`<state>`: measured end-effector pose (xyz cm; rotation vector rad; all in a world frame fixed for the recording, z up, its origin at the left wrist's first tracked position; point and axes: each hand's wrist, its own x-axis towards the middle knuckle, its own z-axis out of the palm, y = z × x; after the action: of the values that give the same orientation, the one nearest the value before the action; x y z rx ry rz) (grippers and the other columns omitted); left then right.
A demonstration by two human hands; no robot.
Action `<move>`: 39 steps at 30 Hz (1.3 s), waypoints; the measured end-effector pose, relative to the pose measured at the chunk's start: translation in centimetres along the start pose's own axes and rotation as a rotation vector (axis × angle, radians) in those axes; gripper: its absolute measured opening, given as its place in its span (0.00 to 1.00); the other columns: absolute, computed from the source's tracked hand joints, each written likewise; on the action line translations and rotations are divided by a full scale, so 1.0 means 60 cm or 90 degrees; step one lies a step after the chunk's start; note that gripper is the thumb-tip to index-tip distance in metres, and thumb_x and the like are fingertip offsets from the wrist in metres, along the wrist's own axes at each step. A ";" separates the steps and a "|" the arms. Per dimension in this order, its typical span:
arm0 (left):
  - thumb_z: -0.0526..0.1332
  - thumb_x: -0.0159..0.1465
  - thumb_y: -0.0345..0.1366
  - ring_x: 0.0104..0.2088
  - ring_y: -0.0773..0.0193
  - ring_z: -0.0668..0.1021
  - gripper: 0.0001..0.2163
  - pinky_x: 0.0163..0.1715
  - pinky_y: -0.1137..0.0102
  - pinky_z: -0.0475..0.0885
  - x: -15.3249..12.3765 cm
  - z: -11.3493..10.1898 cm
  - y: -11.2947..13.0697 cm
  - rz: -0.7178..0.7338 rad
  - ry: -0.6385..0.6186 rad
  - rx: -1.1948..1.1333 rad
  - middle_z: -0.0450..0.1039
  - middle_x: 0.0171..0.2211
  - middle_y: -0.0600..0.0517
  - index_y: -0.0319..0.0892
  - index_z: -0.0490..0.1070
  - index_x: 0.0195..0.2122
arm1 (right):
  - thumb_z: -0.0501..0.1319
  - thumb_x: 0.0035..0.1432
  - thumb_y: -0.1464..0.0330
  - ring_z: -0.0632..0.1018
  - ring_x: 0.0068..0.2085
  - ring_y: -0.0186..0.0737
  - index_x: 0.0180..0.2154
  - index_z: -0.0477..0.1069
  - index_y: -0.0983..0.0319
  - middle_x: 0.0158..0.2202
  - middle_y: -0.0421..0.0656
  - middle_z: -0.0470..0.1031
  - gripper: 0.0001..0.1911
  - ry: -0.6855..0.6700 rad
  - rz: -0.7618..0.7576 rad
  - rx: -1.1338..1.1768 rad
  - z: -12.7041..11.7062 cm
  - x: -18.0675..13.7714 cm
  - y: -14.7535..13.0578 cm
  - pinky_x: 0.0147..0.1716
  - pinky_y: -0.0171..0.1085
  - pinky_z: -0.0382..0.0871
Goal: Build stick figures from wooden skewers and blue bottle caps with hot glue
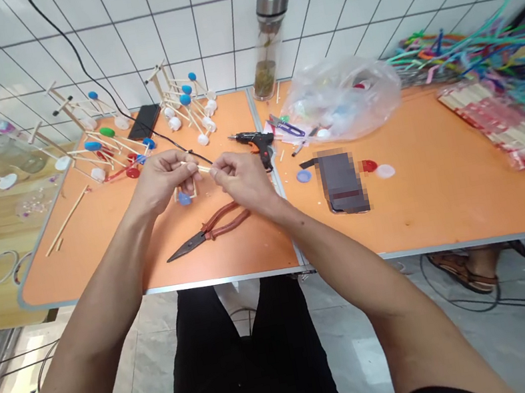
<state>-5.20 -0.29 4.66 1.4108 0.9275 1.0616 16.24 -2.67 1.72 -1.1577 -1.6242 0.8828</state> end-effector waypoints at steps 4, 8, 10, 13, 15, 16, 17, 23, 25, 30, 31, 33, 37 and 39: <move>0.89 0.46 0.50 0.21 0.69 0.78 0.27 0.20 0.77 0.72 0.006 -0.003 -0.001 -0.024 0.048 -0.091 0.85 0.28 0.49 0.39 0.79 0.34 | 0.68 0.67 0.63 0.79 0.28 0.36 0.35 0.78 0.58 0.30 0.38 0.81 0.08 -0.016 0.061 0.088 0.020 -0.004 -0.009 0.31 0.35 0.75; 0.89 0.44 0.53 0.22 0.72 0.78 0.28 0.22 0.78 0.73 0.007 0.001 -0.007 -0.044 0.038 -0.091 0.85 0.29 0.48 0.38 0.80 0.30 | 0.67 0.68 0.62 0.80 0.29 0.37 0.35 0.78 0.58 0.30 0.39 0.80 0.08 -0.010 0.054 0.109 0.025 -0.003 -0.008 0.31 0.36 0.75; 0.90 0.43 0.53 0.22 0.72 0.78 0.27 0.22 0.78 0.73 0.006 0.005 -0.009 -0.037 0.039 -0.081 0.83 0.27 0.50 0.38 0.81 0.29 | 0.67 0.68 0.62 0.80 0.29 0.38 0.35 0.77 0.58 0.29 0.39 0.80 0.08 -0.017 0.049 0.098 0.026 -0.003 -0.005 0.30 0.36 0.74; 0.90 0.42 0.55 0.23 0.71 0.79 0.28 0.24 0.78 0.74 0.005 0.011 -0.011 -0.026 0.052 -0.083 0.81 0.24 0.51 0.38 0.82 0.28 | 0.68 0.67 0.62 0.79 0.27 0.37 0.35 0.77 0.58 0.28 0.38 0.80 0.09 -0.029 0.057 0.088 0.027 -0.002 -0.004 0.30 0.36 0.73; 0.90 0.42 0.55 0.23 0.71 0.79 0.28 0.25 0.78 0.75 0.004 0.013 -0.011 -0.028 0.058 -0.087 0.81 0.24 0.51 0.39 0.83 0.28 | 0.68 0.68 0.62 0.80 0.27 0.36 0.35 0.78 0.58 0.29 0.38 0.80 0.09 -0.037 0.065 0.089 0.027 -0.002 -0.006 0.30 0.36 0.72; 0.90 0.42 0.55 0.23 0.71 0.79 0.28 0.25 0.78 0.75 0.005 0.013 -0.012 -0.028 0.060 -0.088 0.81 0.24 0.50 0.39 0.83 0.28 | 0.68 0.68 0.62 0.80 0.27 0.36 0.35 0.78 0.58 0.29 0.38 0.81 0.09 -0.040 0.067 0.089 0.027 -0.003 -0.007 0.31 0.36 0.72; 0.90 0.42 0.54 0.23 0.71 0.79 0.27 0.25 0.78 0.75 0.005 0.014 -0.013 -0.027 0.063 -0.088 0.82 0.24 0.50 0.39 0.83 0.28 | 0.68 0.68 0.61 0.80 0.27 0.36 0.36 0.78 0.58 0.29 0.38 0.81 0.09 -0.042 0.070 0.088 0.027 -0.003 -0.008 0.31 0.35 0.72; 0.90 0.42 0.51 0.24 0.69 0.81 0.27 0.26 0.76 0.76 0.007 0.015 -0.019 -0.025 0.092 -0.087 0.84 0.26 0.50 0.39 0.84 0.32 | 0.68 0.67 0.62 0.79 0.26 0.35 0.35 0.76 0.58 0.29 0.37 0.80 0.09 -0.045 0.074 0.107 0.025 -0.002 -0.010 0.29 0.35 0.70; 0.90 0.43 0.51 0.25 0.68 0.82 0.27 0.27 0.76 0.76 0.007 0.014 -0.021 -0.025 0.093 -0.088 0.84 0.27 0.50 0.39 0.85 0.35 | 0.68 0.67 0.63 0.79 0.26 0.34 0.35 0.76 0.58 0.29 0.37 0.80 0.08 -0.050 0.077 0.116 0.025 -0.001 -0.011 0.28 0.34 0.70; 0.89 0.44 0.51 0.25 0.68 0.81 0.27 0.26 0.75 0.75 0.008 0.012 -0.024 -0.012 0.091 -0.088 0.84 0.28 0.51 0.41 0.84 0.37 | 0.67 0.68 0.66 0.77 0.25 0.33 0.33 0.75 0.59 0.28 0.38 0.80 0.09 -0.081 0.098 0.174 0.027 0.000 -0.013 0.28 0.33 0.70; 0.89 0.44 0.51 0.25 0.68 0.81 0.27 0.26 0.76 0.75 0.008 0.012 -0.024 -0.010 0.091 -0.090 0.84 0.28 0.51 0.41 0.83 0.36 | 0.67 0.68 0.65 0.77 0.25 0.32 0.33 0.75 0.59 0.28 0.38 0.80 0.09 -0.086 0.103 0.185 0.027 0.001 -0.012 0.28 0.32 0.70; 0.89 0.43 0.50 0.25 0.68 0.82 0.27 0.26 0.76 0.75 0.009 0.012 -0.026 -0.007 0.090 -0.093 0.85 0.28 0.51 0.41 0.83 0.34 | 0.69 0.68 0.63 0.76 0.25 0.31 0.33 0.75 0.59 0.28 0.38 0.80 0.11 -0.091 0.112 0.200 0.026 0.003 -0.011 0.27 0.32 0.70; 0.89 0.46 0.52 0.26 0.68 0.82 0.26 0.27 0.76 0.76 0.008 0.014 -0.026 0.033 0.080 -0.077 0.83 0.27 0.51 0.41 0.82 0.33 | 0.73 0.65 0.59 0.75 0.25 0.31 0.32 0.75 0.59 0.27 0.38 0.79 0.15 -0.109 0.126 0.221 0.022 0.006 -0.008 0.26 0.31 0.69; 0.88 0.48 0.53 0.26 0.68 0.82 0.25 0.28 0.76 0.77 0.007 0.015 -0.025 0.053 0.078 -0.070 0.83 0.26 0.51 0.41 0.82 0.33 | 0.73 0.65 0.58 0.75 0.25 0.31 0.32 0.75 0.59 0.28 0.38 0.80 0.15 -0.118 0.120 0.220 0.020 0.004 -0.008 0.27 0.31 0.70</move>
<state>-4.22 -0.01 3.23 1.3136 0.8907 1.2547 14.92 -2.63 1.82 -1.0179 -1.4474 1.3685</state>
